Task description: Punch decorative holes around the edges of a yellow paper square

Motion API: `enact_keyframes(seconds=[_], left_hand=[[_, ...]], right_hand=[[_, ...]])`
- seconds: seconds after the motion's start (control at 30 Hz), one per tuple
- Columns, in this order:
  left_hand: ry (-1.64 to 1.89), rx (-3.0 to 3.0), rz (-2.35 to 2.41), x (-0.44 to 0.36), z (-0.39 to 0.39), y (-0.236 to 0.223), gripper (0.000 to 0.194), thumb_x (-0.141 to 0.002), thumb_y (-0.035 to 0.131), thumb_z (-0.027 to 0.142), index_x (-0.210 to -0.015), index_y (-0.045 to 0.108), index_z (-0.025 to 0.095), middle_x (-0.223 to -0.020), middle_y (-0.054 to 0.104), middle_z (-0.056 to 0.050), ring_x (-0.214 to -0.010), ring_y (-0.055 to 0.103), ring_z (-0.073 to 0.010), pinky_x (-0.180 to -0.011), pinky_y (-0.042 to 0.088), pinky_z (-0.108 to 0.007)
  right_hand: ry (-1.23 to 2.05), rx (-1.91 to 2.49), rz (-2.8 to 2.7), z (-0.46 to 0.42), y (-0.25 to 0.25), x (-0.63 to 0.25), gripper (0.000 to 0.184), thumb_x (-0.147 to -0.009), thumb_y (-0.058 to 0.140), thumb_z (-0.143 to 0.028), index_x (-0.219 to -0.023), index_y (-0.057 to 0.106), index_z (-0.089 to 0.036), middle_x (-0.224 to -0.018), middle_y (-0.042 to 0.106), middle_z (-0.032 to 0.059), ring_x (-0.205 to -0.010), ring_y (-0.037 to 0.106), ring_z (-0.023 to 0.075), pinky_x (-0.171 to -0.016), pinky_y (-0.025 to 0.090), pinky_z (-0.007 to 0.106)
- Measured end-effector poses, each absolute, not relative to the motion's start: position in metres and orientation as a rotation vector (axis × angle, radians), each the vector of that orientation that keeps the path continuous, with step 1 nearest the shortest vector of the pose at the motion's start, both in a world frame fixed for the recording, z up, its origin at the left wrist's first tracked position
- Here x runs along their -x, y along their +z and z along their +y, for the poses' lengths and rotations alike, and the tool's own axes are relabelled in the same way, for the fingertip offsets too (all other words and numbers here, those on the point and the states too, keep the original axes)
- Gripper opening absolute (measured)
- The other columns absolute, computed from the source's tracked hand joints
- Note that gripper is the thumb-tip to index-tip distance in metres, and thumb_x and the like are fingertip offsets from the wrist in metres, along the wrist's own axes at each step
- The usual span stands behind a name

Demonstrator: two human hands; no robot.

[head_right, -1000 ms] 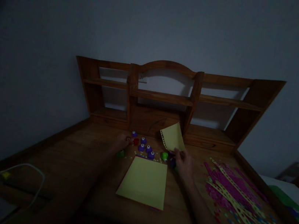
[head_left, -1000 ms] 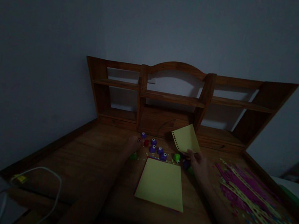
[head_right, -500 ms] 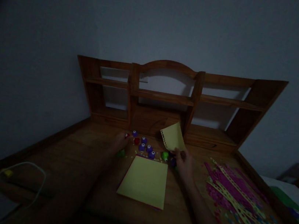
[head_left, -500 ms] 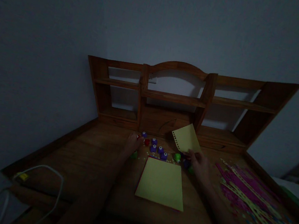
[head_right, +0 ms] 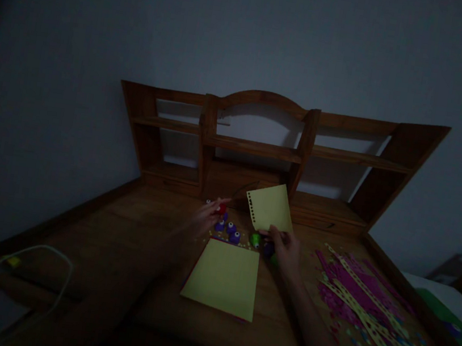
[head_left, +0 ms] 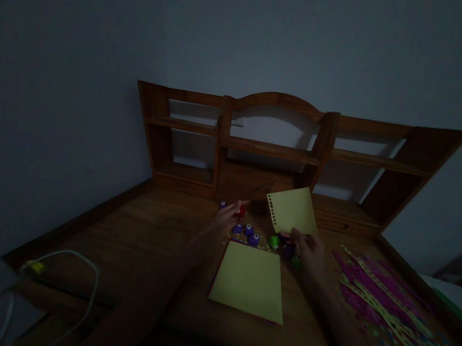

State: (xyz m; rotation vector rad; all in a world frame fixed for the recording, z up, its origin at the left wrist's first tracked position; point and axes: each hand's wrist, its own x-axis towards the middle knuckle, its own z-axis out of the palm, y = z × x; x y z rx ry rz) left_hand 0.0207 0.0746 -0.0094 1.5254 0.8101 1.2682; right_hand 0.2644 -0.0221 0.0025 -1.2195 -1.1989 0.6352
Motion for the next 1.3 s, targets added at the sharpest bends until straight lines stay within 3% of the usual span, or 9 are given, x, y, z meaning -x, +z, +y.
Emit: enact_keyframes(seconds=[0.13,0.3,0.6,1.0,1.3], left_hand=[[1.12,-1.366,0.607,-0.036,0.065,-0.016,0.05,-0.087,0.058,0.043,-0.13,0.053,0.018,-0.104,0.066,-0.011,-0.086,0.062,-0.0174,-0.073,0.047,-0.029],[0.998,-1.468,0.643,-0.044,0.059,-0.021,0.037,-0.074,0.074,0.04,-0.098,0.067,0.013,-0.102,0.067,-0.011,-0.09,0.062,-0.0182,-0.078,0.046,-0.028],[0.933,-1.438,0.595,-0.046,0.05,-0.023,0.046,-0.065,0.082,0.023,-0.107,0.065,0.016,-0.113,0.065,-0.012,-0.097,0.064,-0.0211,-0.085,0.048,-0.033],[1.003,-1.412,0.577,-0.048,0.053,-0.026,0.044,-0.065,0.082,0.025,-0.103,0.063,0.014,-0.11,0.066,-0.012,-0.096,0.064,-0.0203,-0.087,0.047,-0.035],[1.137,-1.268,0.679,-0.049,0.06,-0.029,0.05,-0.059,0.086,0.028,-0.099,0.058,0.015,-0.096,0.066,-0.006,-0.09,0.064,-0.019,-0.079,0.048,-0.03]], right_hand=[[0.624,1.243,-1.168,-0.023,0.003,-0.265,0.041,-0.077,0.064,-0.057,-0.068,0.066,-0.017,-0.08,0.075,0.0146,-0.075,0.071,0.0287,-0.064,0.055,0.033],[0.726,1.176,-1.097,-0.018,0.001,-0.265,0.036,-0.078,0.065,-0.054,-0.072,0.066,-0.018,-0.084,0.075,0.0143,-0.075,0.071,0.0296,-0.067,0.056,0.037],[0.74,1.212,-1.216,-0.024,0.006,-0.26,0.042,-0.075,0.065,-0.06,-0.069,0.069,-0.019,-0.083,0.075,0.0149,-0.075,0.071,0.0297,-0.063,0.055,0.035],[0.708,1.258,-1.279,-0.021,0.001,-0.263,0.049,-0.077,0.06,-0.063,-0.075,0.073,-0.016,-0.084,0.075,0.0146,-0.075,0.07,0.0283,-0.067,0.055,0.035],[0.755,1.215,-1.193,-0.022,0.002,-0.264,0.039,-0.076,0.066,-0.057,-0.07,0.069,-0.018,-0.083,0.075,0.013,-0.073,0.07,0.0262,-0.064,0.054,0.031]])
